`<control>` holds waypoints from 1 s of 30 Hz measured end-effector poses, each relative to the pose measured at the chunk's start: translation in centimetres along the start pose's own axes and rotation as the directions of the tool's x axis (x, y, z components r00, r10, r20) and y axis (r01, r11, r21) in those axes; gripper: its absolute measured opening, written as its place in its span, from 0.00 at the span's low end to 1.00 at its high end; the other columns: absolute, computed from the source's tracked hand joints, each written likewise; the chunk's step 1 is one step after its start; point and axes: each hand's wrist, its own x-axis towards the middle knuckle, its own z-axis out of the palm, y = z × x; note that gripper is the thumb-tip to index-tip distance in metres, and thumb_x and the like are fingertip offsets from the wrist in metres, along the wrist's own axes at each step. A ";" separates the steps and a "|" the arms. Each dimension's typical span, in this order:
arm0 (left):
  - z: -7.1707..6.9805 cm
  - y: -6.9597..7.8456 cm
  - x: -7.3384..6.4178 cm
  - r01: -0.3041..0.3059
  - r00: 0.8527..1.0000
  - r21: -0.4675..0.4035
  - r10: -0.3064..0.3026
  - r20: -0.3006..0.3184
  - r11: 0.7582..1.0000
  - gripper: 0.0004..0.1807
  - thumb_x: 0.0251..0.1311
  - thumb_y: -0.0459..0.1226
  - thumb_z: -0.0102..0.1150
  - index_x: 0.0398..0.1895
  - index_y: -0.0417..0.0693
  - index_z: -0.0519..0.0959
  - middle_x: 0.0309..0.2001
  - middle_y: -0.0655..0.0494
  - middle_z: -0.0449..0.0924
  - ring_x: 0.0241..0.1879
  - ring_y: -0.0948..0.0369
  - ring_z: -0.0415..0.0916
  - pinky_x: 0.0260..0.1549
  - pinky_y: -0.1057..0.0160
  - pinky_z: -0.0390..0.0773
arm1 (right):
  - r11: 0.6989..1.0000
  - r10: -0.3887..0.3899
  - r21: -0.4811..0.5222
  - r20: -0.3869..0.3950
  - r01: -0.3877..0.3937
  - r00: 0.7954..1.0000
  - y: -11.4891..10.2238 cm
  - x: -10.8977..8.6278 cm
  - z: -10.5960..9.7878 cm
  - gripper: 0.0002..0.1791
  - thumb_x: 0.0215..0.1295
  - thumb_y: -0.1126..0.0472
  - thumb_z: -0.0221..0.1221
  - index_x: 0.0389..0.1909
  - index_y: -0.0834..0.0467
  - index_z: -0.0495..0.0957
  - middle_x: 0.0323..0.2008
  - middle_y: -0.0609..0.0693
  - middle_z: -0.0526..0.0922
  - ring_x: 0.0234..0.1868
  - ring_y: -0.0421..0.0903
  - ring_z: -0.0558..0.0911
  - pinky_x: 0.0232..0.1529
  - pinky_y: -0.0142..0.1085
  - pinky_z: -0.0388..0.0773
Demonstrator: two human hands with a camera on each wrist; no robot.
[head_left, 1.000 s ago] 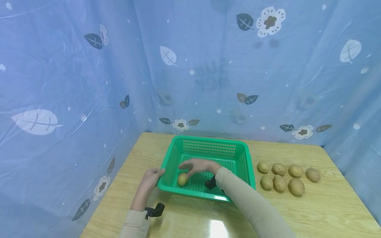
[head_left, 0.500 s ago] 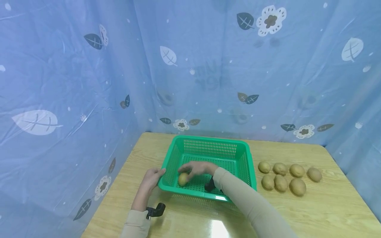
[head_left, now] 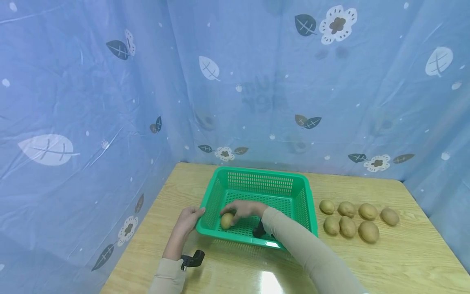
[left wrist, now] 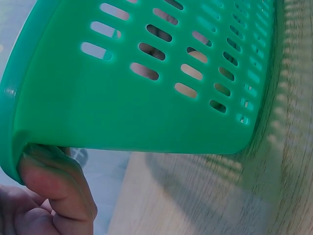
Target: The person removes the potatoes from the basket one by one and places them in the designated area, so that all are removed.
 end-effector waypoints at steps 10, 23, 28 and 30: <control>0.1 0.0 0.3 -0.017 1.000 0.004 0.017 -0.004 1.000 0.21 0.69 0.42 0.48 0.46 0.30 0.77 0.37 0.43 0.80 0.32 0.60 0.76 0.33 0.66 0.74 | 1.000 0.024 -0.007 -0.019 -0.024 1.000 -0.1 0.3 -0.1 0.26 0.58 0.63 0.64 0.59 0.47 0.75 0.57 0.44 0.77 0.58 0.45 0.74 0.54 0.40 0.72; 0.4 -0.3 0.3 -0.001 1.000 -0.001 0.001 0.002 1.000 0.21 0.69 0.43 0.48 0.47 0.30 0.76 0.38 0.44 0.81 0.34 0.59 0.78 0.34 0.64 0.76 | 1.000 0.015 -0.001 -0.047 -0.015 0.999 0.3 0.1 -0.2 0.23 0.55 0.61 0.67 0.54 0.48 0.78 0.54 0.43 0.79 0.55 0.43 0.76 0.55 0.40 0.72; 0.3 -0.4 0.2 -0.003 1.000 0.007 0.003 -0.007 1.000 0.21 0.69 0.43 0.48 0.46 0.30 0.76 0.37 0.44 0.81 0.32 0.60 0.77 0.33 0.65 0.75 | 0.999 0.004 0.040 -0.071 -0.001 0.997 0.5 -0.2 -0.7 0.24 0.56 0.60 0.67 0.55 0.50 0.77 0.54 0.44 0.79 0.54 0.44 0.76 0.53 0.41 0.73; 0.2 -0.4 0.2 -0.008 1.000 0.008 0.008 -0.010 1.000 0.21 0.69 0.42 0.48 0.46 0.29 0.76 0.36 0.43 0.81 0.32 0.60 0.77 0.32 0.65 0.75 | 0.999 -0.002 0.049 -0.080 0.006 0.997 0.6 -0.5 -0.9 0.24 0.56 0.59 0.67 0.55 0.51 0.77 0.55 0.45 0.78 0.55 0.46 0.75 0.54 0.42 0.73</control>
